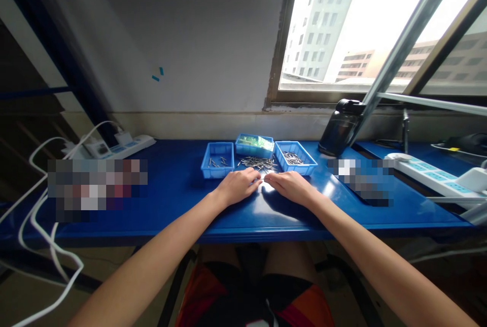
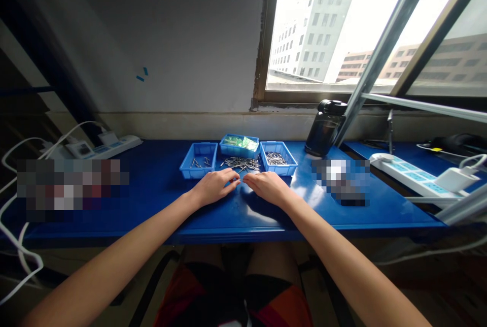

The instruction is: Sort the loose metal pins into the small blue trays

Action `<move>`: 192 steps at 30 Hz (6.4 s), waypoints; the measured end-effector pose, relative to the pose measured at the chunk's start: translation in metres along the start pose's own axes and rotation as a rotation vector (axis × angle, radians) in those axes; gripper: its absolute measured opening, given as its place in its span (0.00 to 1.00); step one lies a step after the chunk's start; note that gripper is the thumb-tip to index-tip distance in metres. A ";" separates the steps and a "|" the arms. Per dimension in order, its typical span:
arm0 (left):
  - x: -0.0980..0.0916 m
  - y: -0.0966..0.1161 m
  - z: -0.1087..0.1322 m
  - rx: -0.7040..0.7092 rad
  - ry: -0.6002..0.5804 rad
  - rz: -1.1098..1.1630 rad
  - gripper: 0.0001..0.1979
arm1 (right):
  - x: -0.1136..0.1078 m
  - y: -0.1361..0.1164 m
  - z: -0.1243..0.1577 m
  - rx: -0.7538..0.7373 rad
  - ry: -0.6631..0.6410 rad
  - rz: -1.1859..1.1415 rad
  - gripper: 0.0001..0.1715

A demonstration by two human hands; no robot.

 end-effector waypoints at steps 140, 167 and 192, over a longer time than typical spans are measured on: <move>-0.009 0.007 0.003 0.148 0.187 0.050 0.06 | -0.005 0.001 0.001 0.011 0.079 -0.162 0.19; -0.006 -0.001 0.000 -0.007 0.111 -0.041 0.09 | 0.001 0.009 0.000 0.070 0.052 -0.088 0.18; -0.003 0.004 0.002 0.217 0.193 0.031 0.12 | -0.002 0.000 0.000 -0.048 0.097 -0.257 0.17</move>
Point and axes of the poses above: each hand's wrist, its own z-axis away from the middle knuckle, its own x-axis out of the palm, y = z × x, the point moved 6 cm from there along -z, towards the middle knuckle, and after that the axes turned 1 degree about -y, right-handed, at the moved point
